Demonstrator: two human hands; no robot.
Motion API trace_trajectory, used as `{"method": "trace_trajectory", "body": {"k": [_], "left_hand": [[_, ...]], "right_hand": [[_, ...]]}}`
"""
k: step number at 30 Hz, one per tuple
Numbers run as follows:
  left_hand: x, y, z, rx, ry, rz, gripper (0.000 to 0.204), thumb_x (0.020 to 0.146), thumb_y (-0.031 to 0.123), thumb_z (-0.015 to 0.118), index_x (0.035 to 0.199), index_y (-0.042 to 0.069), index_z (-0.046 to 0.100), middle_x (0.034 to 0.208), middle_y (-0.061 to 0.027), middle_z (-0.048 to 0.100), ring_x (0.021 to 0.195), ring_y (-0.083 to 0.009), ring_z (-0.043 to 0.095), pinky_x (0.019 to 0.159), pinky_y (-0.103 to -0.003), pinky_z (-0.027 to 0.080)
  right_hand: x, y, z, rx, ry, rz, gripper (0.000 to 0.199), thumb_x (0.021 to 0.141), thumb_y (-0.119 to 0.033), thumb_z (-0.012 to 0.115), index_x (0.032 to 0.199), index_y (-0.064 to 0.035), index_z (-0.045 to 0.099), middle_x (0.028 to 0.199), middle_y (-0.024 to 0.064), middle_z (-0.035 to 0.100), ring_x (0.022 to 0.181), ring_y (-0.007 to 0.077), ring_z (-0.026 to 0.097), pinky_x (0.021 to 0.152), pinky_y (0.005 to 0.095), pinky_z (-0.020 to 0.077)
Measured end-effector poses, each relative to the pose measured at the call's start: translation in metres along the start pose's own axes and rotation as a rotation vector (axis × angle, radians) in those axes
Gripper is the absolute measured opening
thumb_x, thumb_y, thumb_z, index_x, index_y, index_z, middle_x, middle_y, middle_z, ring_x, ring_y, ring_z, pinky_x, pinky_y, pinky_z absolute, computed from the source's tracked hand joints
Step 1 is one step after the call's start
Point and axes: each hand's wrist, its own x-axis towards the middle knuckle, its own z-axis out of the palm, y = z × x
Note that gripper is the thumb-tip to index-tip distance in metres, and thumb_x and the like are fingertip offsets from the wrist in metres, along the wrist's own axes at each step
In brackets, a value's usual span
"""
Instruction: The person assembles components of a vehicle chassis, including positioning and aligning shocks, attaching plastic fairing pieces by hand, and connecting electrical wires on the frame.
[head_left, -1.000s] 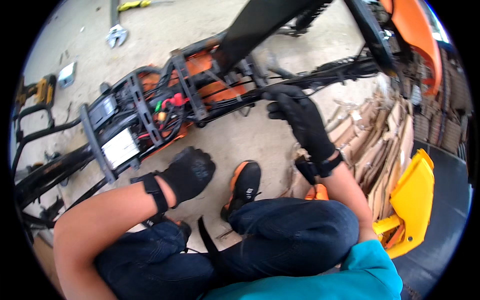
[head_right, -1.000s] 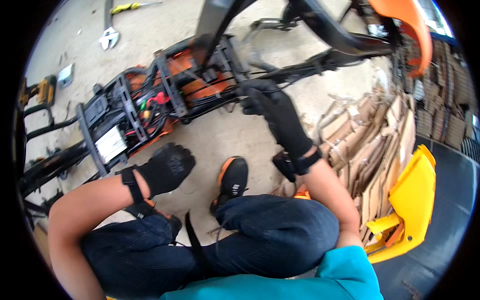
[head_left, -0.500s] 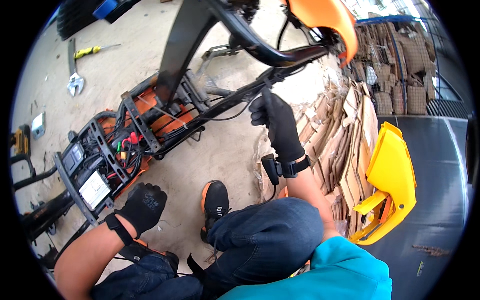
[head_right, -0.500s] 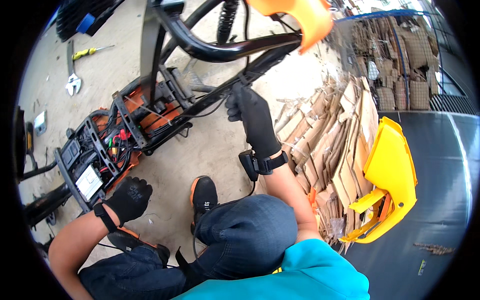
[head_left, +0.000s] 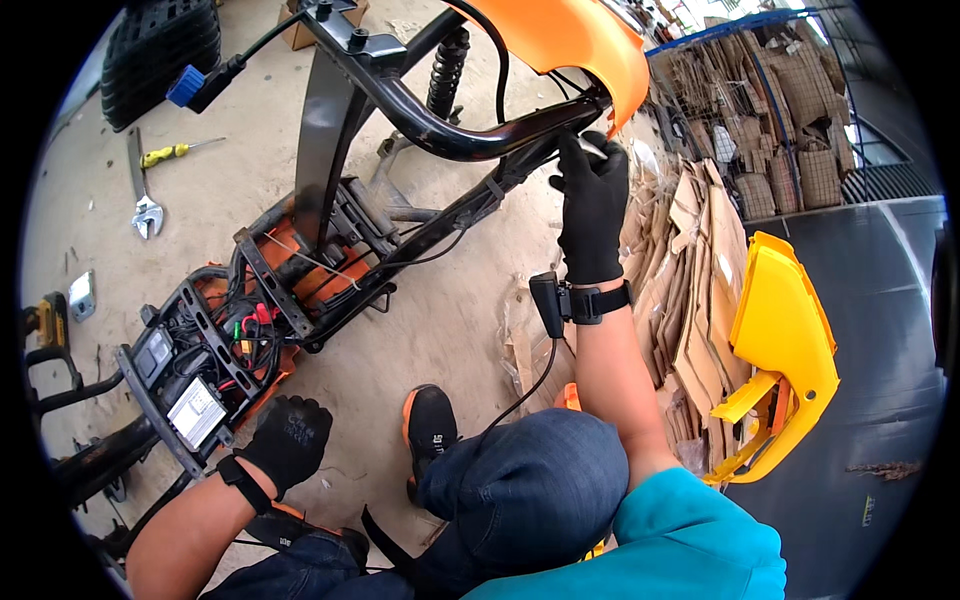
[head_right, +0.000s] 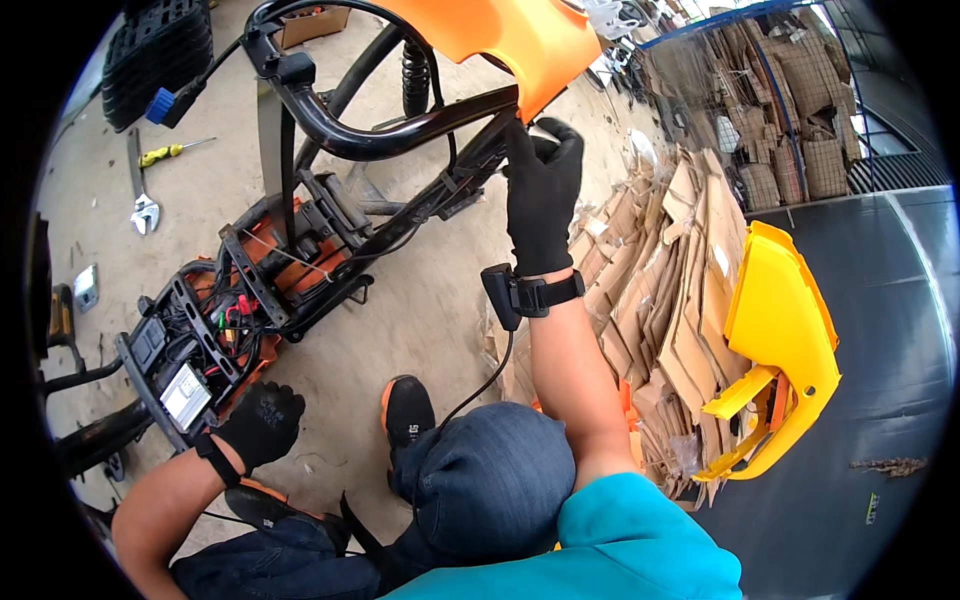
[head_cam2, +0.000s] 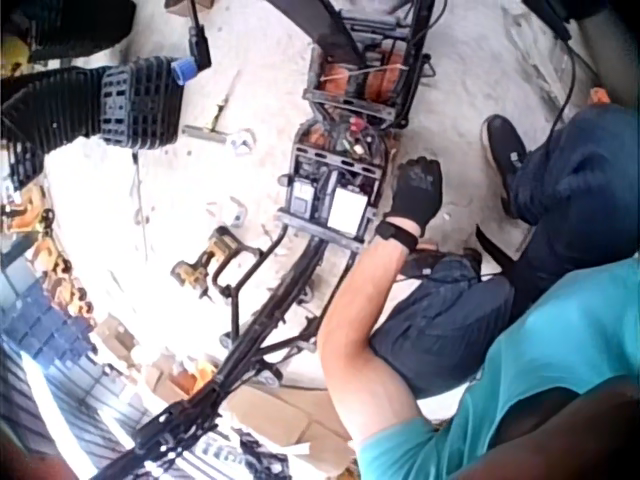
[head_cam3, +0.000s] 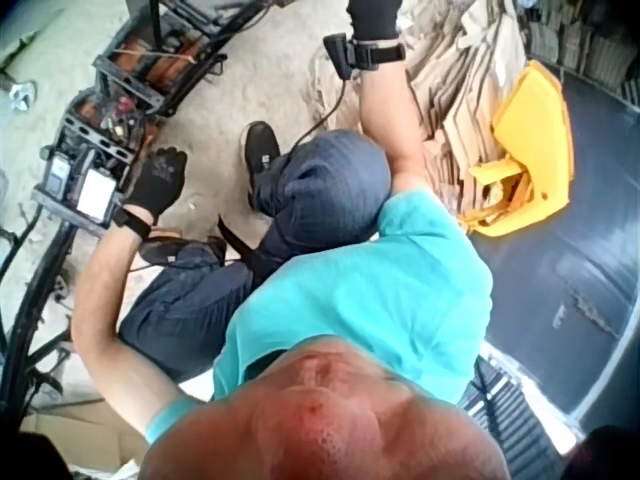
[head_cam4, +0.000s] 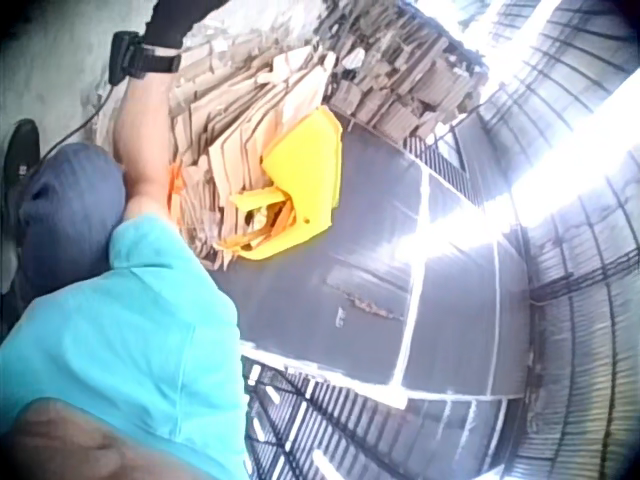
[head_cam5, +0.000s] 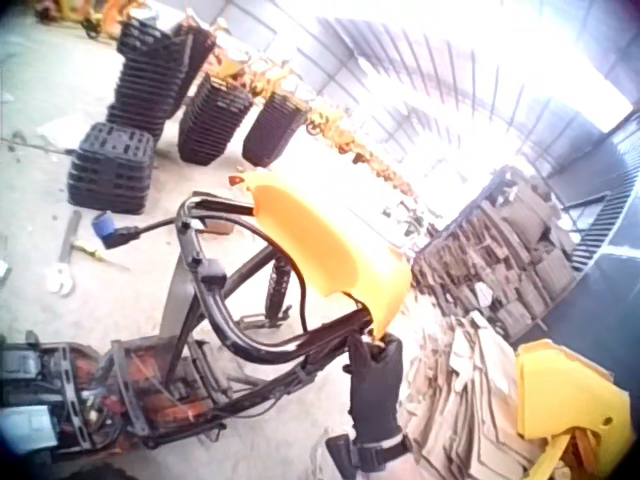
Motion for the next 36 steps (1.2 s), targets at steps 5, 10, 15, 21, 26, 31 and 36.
{"method": "trace_trajectory", "body": {"k": [5, 10, 15, 21, 26, 31, 36], "left_hand": [[-0.01, -0.001, 0.003, -0.06, 0.113, 0.02, 0.013, 0.071, 0.016, 0.065, 0.079, 0.007, 0.061, 0.077, -0.0117, 0.059, 0.073, -0.0307, 0.06, 0.065, -0.045, 0.046], [-0.004, 0.001, 0.007, -0.071, 0.133, 0.041, 0.011, 0.068, 0.013, 0.063, 0.076, 0.007, 0.061, 0.073, -0.0114, 0.058, 0.071, -0.0301, 0.06, 0.064, -0.044, 0.046], [-0.002, 0.003, 0.001, -0.019, 0.111, 0.013, 0.008, 0.071, 0.014, 0.062, 0.075, 0.008, 0.065, 0.076, -0.0111, 0.063, 0.074, -0.028, 0.064, 0.068, -0.042, 0.048], [-0.003, 0.003, 0.012, -0.067, 0.077, -0.026, 0.008, 0.072, 0.015, 0.061, 0.073, 0.008, 0.066, 0.075, -0.0117, 0.064, 0.074, -0.0291, 0.064, 0.066, -0.044, 0.05], [0.0, 0.001, 0.009, -0.033, 0.105, -0.006, 0.01, 0.072, 0.016, 0.062, 0.075, 0.008, 0.068, 0.078, -0.0125, 0.066, 0.075, -0.0299, 0.065, 0.066, -0.044, 0.05], [-0.002, -0.003, 0.013, -0.055, 0.046, -0.046, 0.01, 0.073, 0.016, 0.062, 0.075, 0.008, 0.067, 0.077, -0.0123, 0.065, 0.076, -0.03, 0.065, 0.068, -0.044, 0.049], [-0.005, -0.003, 0.017, -0.063, 0.085, -0.039, 0.008, 0.071, 0.014, 0.062, 0.074, 0.008, 0.064, 0.075, -0.0125, 0.062, 0.074, -0.0303, 0.063, 0.067, -0.044, 0.048]], "right_hand": [[0.017, -0.007, 0.0, -0.007, 0.027, -0.229, 0.022, 0.093, -0.013, 0.067, 0.111, -0.0023, 0.061, 0.073, -0.0021, 0.054, 0.063, 0.0047, 0.047, 0.055, 0.0214, 0.0371], [0.016, -0.011, -0.003, 0.038, -0.083, -0.239, 0.015, 0.094, -0.015, 0.066, 0.1, -0.0024, 0.061, 0.082, -0.0007, 0.059, 0.07, 0.0062, 0.051, 0.061, 0.0228, 0.042], [0.006, -0.019, -0.002, 0.03, -0.154, -0.257, 0.018, 0.095, -0.014, 0.063, 0.11, -0.0027, 0.063, 0.101, 0.003, 0.065, 0.087, 0.0102, 0.061, 0.073, 0.0265, 0.0505], [-0.004, -0.013, -0.004, 0.143, -0.23, -0.236, 0.03, 0.095, -0.015, 0.06, 0.123, -0.0045, 0.061, 0.111, 0.0044, 0.066, 0.099, 0.0139, 0.062, 0.084, 0.0327, 0.0508], [-0.005, -0.017, -0.006, 0.184, -0.24, -0.27, 0.033, 0.097, -0.015, 0.058, 0.128, -0.0053, 0.057, 0.114, 0.0039, 0.065, 0.099, 0.0143, 0.063, 0.084, 0.0324, 0.051], [0.005, -0.018, -0.005, 0.337, -0.16, -0.224, 0.02, 0.098, -0.01, 0.055, 0.116, -0.0039, 0.06, 0.096, 0.0015, 0.061, 0.081, 0.0116, 0.059, 0.074, 0.0276, 0.051], [0.043, -0.007, -0.031, 0.269, -0.25, -0.237, 0.012, 0.099, -0.002, 0.049, 0.103, -0.0005, 0.06, 0.078, 0.0008, 0.048, 0.066, 0.0085, 0.044, 0.062, 0.0238, 0.0459]]}}
